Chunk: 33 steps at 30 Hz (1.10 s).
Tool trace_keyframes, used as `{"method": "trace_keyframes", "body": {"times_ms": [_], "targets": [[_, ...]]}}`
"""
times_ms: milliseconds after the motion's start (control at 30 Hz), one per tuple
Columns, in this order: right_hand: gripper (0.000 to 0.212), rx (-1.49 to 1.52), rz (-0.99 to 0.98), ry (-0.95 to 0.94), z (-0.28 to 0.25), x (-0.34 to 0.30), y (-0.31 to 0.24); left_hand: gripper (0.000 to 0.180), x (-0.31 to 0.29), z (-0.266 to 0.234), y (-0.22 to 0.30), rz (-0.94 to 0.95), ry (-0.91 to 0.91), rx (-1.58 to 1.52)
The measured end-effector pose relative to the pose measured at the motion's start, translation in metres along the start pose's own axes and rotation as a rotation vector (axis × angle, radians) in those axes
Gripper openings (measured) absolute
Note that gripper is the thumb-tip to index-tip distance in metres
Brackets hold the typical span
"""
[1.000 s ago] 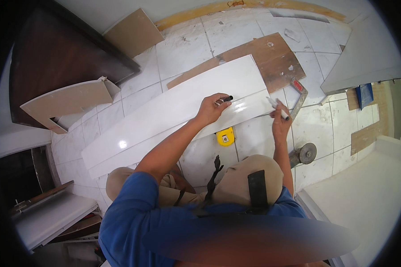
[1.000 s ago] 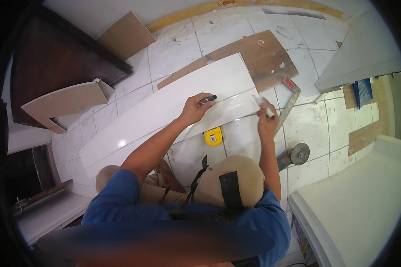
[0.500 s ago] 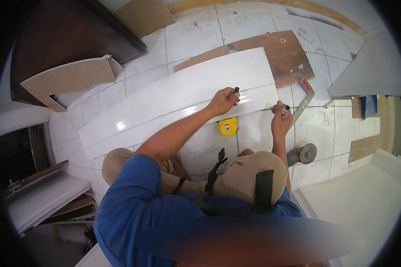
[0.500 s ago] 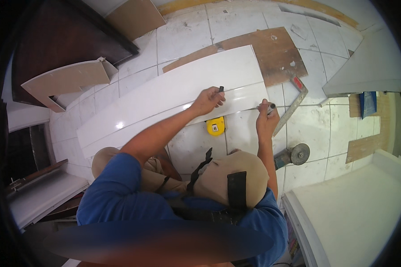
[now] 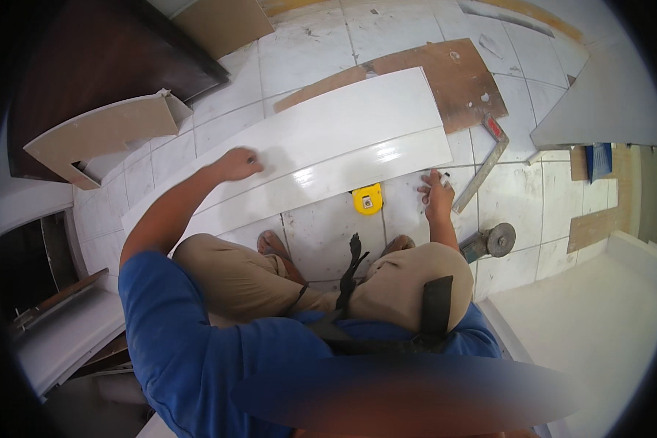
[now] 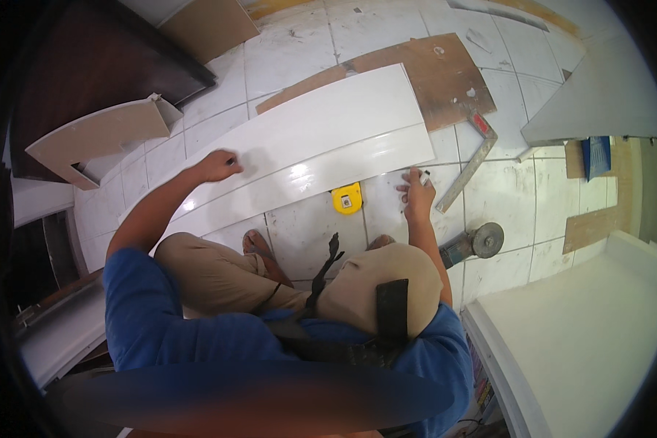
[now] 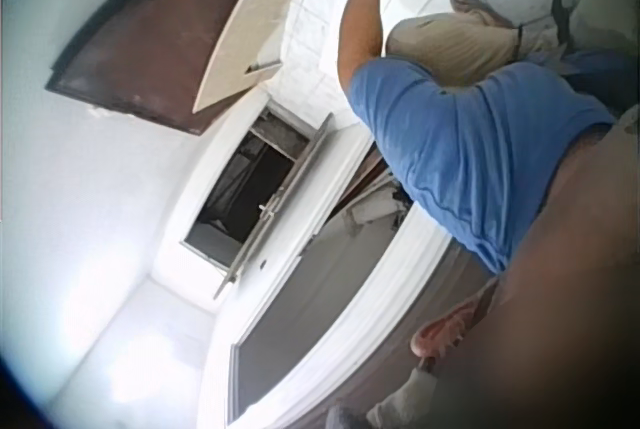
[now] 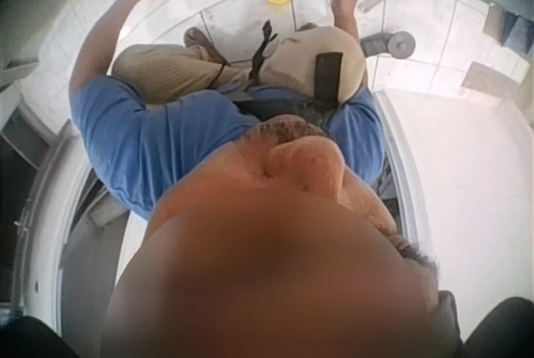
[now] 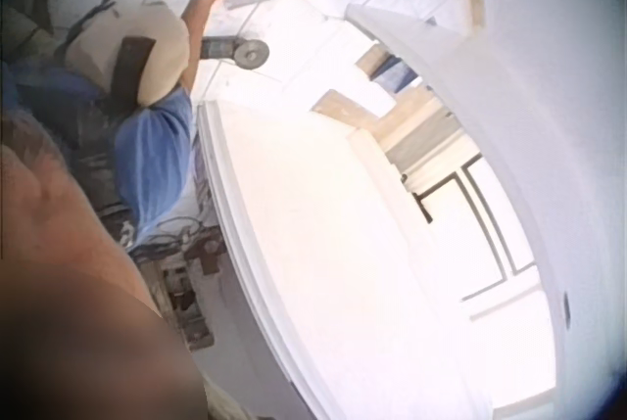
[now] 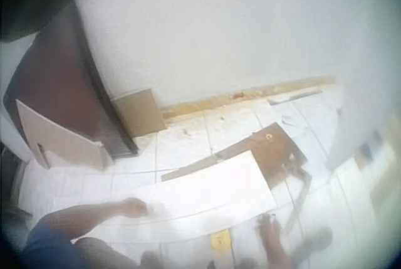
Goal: The person measures and marks a long white panel using a tape measure, marker, and square ruler. They then use an angle grinder to cut the panel along the marked line.
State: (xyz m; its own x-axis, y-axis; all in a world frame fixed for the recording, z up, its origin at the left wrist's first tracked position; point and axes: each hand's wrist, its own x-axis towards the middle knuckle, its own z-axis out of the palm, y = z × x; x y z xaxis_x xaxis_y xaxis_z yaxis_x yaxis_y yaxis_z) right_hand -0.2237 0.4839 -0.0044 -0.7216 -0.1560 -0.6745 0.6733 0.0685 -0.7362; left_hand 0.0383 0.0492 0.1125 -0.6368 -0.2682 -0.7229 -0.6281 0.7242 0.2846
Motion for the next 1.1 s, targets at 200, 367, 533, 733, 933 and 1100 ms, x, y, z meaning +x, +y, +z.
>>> {"method": "trace_keyframes", "body": {"times_ms": [200,367,533,733,933,1100], "targets": [[0.024,0.133,0.113,-0.018,0.016,0.022,-0.008,0.069,-0.066,0.141,-0.133,-0.695,0.269,-0.526],[0.019,0.161,0.184,0.047,0.019,0.041,-0.002,0.058,-0.100,0.243,-0.177,-0.847,0.522,-0.859],[0.017,0.260,0.129,0.141,0.019,0.044,-0.001,0.052,-0.101,0.263,-0.163,-0.808,0.623,-1.765],[0.021,0.280,-0.068,0.153,0.016,0.061,-0.041,0.045,-0.104,0.267,-0.139,-0.625,0.558,-2.104],[0.024,0.232,-0.164,0.232,-0.037,0.172,-0.120,0.032,-0.054,0.191,-0.044,-0.378,0.122,-2.039],[0.018,0.060,-0.159,0.240,-0.073,0.196,-0.151,0.040,-0.029,0.160,0.008,-0.335,-0.080,-1.903]]}}
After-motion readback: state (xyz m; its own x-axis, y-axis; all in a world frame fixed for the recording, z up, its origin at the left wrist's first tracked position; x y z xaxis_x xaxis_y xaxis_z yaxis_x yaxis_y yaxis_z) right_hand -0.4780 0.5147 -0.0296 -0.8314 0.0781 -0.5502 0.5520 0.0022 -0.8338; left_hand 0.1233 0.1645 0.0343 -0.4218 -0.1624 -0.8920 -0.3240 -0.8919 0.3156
